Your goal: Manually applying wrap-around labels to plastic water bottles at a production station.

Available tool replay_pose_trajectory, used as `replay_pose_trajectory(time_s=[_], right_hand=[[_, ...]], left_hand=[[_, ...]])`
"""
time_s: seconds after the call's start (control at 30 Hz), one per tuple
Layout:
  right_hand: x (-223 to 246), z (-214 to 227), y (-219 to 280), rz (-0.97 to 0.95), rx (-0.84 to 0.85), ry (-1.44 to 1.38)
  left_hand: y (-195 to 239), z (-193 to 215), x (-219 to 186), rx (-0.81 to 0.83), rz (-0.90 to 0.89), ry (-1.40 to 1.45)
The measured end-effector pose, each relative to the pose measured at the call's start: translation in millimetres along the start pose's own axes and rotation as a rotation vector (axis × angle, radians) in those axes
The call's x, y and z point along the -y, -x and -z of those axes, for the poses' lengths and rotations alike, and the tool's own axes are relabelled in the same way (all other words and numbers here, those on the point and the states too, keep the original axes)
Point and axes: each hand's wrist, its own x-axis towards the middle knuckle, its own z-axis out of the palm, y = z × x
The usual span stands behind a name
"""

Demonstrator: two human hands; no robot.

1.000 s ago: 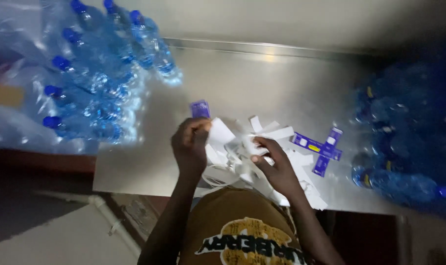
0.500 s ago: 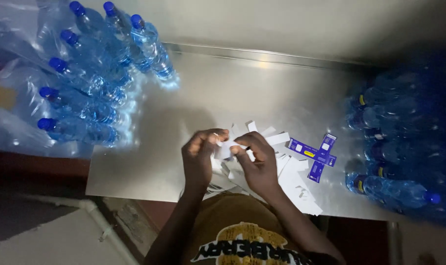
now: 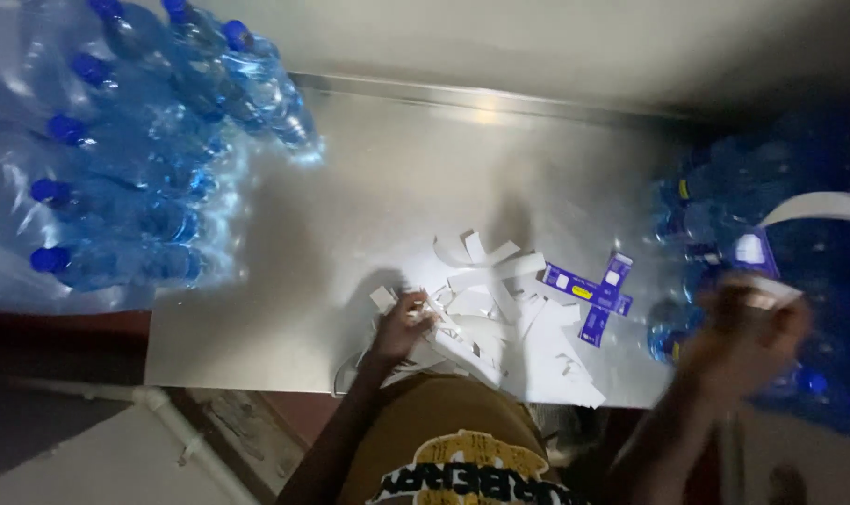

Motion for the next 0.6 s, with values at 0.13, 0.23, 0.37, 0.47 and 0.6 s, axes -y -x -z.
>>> replay_pose_trajectory(time_s=[0.13,0.23,0.37,0.47,0.6], right_hand=[[-5,-79,62,0.327,0.484,0.682],[-12,-124,88,0.29,0.815,0.628],[-61,-142,117,0.268,0.841,0.76],[-80,-140,128,0.253,0.75,0.864],[-69,-144,139,0.201,0.716,0.858]], left_hand=[[-113,100,2,-0.41,-0.384,0.093],[-188,187,-58,-0.659,-0.4,-0.096],[-234,248,-163,-1.002,-0.203,-0.285],[-274,274,-178,-1.096,-0.072,-0.247],[-290,290,-148,-1.283,-0.336,-0.394]])
